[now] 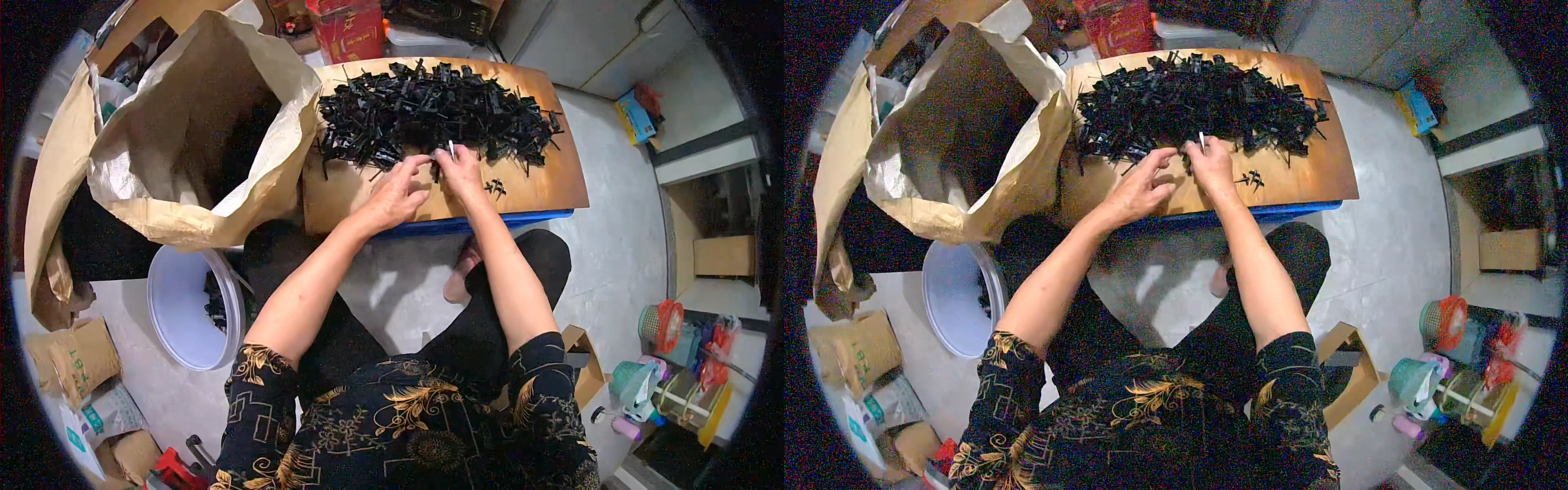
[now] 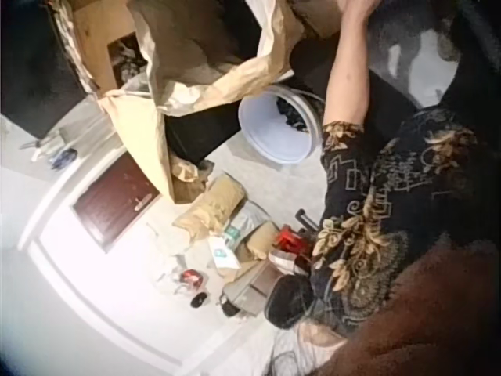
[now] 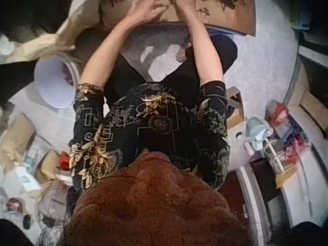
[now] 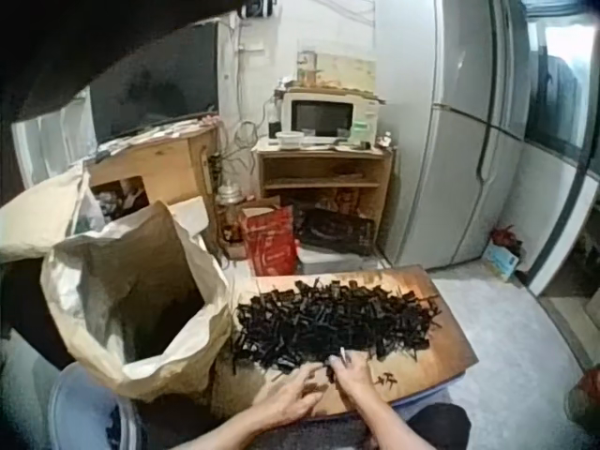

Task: Sorting small black items from a pile into a bucket.

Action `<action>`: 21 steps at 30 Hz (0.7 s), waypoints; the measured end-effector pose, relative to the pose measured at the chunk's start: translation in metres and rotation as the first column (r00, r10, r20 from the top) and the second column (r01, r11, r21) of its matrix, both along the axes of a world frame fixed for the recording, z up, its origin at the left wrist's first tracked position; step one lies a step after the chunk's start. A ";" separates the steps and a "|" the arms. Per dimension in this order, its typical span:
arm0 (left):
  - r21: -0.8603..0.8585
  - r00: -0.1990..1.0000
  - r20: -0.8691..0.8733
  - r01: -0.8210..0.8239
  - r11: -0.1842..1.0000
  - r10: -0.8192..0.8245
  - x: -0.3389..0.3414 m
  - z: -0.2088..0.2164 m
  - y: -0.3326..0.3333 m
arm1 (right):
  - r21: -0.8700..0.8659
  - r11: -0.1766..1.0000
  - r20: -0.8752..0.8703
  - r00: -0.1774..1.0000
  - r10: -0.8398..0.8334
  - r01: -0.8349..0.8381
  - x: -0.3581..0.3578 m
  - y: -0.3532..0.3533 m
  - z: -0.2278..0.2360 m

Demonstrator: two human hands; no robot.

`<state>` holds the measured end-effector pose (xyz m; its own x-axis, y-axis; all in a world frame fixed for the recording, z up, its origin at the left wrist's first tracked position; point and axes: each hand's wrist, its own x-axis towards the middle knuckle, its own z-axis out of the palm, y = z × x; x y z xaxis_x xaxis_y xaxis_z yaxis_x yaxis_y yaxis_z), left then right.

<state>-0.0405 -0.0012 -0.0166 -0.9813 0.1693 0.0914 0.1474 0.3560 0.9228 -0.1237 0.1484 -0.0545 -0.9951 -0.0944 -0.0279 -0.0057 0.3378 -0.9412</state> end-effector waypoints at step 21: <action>-0.216 0.907 -0.420 -0.061 0.975 -0.037 0.011 0.006 0.022 | -0.417 0.904 0.466 0.833 0.298 -0.091 0.048 0.030 0.059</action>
<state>-0.0291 0.0204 -0.0102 -0.8619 0.2212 0.4563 0.4972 0.5455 0.6747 -0.0754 0.1785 0.0041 -0.8052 -0.3908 -0.4461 0.4783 0.0167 -0.8780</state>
